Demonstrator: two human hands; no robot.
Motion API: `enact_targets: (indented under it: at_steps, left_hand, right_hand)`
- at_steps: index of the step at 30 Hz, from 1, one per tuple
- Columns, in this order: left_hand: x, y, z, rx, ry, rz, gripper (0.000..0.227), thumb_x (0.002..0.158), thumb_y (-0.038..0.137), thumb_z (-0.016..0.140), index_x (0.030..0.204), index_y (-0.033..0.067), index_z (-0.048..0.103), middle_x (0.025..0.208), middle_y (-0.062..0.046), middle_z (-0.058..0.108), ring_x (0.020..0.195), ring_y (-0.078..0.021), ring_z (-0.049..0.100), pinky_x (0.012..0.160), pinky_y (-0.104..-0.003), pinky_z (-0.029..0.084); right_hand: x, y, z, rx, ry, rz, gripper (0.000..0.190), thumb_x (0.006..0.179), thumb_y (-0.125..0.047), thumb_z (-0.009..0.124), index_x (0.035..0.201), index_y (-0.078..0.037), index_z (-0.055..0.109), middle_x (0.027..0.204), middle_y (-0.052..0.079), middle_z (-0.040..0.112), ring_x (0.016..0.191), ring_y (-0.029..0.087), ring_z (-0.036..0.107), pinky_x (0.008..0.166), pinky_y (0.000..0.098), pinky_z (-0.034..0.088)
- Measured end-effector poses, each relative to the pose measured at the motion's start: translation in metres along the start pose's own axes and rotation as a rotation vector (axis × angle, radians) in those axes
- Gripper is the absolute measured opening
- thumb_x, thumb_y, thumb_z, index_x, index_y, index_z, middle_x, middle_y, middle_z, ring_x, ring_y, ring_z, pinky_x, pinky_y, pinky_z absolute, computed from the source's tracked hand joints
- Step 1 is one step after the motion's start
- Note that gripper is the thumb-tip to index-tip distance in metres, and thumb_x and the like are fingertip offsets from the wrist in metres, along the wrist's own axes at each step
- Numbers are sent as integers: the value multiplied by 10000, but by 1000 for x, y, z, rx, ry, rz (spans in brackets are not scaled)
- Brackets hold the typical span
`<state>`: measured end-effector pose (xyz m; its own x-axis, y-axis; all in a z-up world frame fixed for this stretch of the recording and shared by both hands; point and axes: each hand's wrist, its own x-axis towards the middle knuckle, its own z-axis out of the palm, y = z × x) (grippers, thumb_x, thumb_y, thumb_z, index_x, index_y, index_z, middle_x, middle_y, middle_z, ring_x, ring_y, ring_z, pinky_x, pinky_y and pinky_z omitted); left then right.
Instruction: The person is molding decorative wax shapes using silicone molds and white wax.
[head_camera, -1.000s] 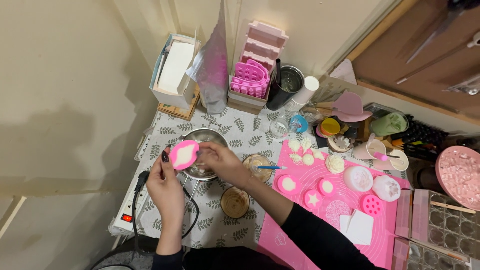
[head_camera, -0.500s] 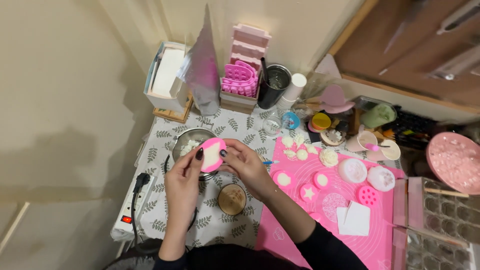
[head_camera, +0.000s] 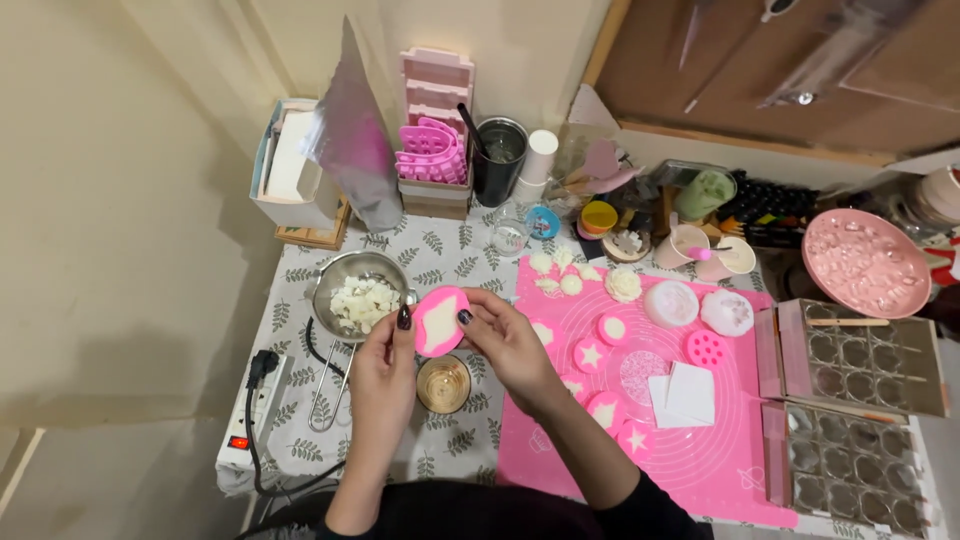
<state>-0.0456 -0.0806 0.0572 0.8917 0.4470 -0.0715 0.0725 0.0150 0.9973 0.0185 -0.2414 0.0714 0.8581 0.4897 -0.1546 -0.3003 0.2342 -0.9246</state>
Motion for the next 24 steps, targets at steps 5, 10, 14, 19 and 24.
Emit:
enact_targets:
  at_steps: [5, 10, 14, 19, 24]
  left_hand:
    - [-6, 30, -3, 100, -52, -22, 383, 978, 273, 622, 1215, -21, 691, 962, -72, 766, 834, -79, 657, 748, -241, 534]
    - [-12, 44, -2, 188, -19, -49, 345, 944, 273, 687, 1141, -2, 757, 897, -73, 780, 782, -81, 652, 713, -251, 538]
    - [-18, 44, -4, 233, -35, 95, 354, 984, 293, 628, 1137, -7, 737, 917, -66, 767, 777, -103, 653, 707, -267, 532]
    - [-19, 41, -6, 338, -51, 126, 369, 1003, 313, 582, 1135, -4, 718, 882, -90, 742, 731, -145, 643, 677, -296, 524]
    - [-17, 43, -4, 233, -98, 111, 359, 923, 283, 671, 1127, -9, 715, 922, -57, 739, 802, -116, 668, 716, -270, 548]
  right_hand:
    - [-4, -16, -3, -57, -94, -10, 386, 1036, -133, 544, 1391, 18, 548, 1232, 74, 688, 1136, 133, 646, 1016, 306, 511]
    - [-9, -25, -4, -157, -147, -13, 393, 1033, -131, 558, 1396, 21, 561, 1284, 79, 676, 1191, 130, 624, 1056, 298, 483]
    - [-15, -24, -5, -177, -184, -28, 396, 1036, -145, 560, 1392, 28, 573, 1300, 83, 664, 1214, 129, 613, 1076, 297, 472]
    - [-16, -17, -9, -199, -166, -19, 377, 1044, -140, 557, 1384, 23, 582, 1283, 72, 666, 1196, 122, 613, 1066, 291, 480]
    - [-21, -24, -13, -230, -231, -1, 426, 1023, -62, 550, 1446, -63, 493, 1135, 42, 657, 1008, 73, 579, 903, 244, 482]
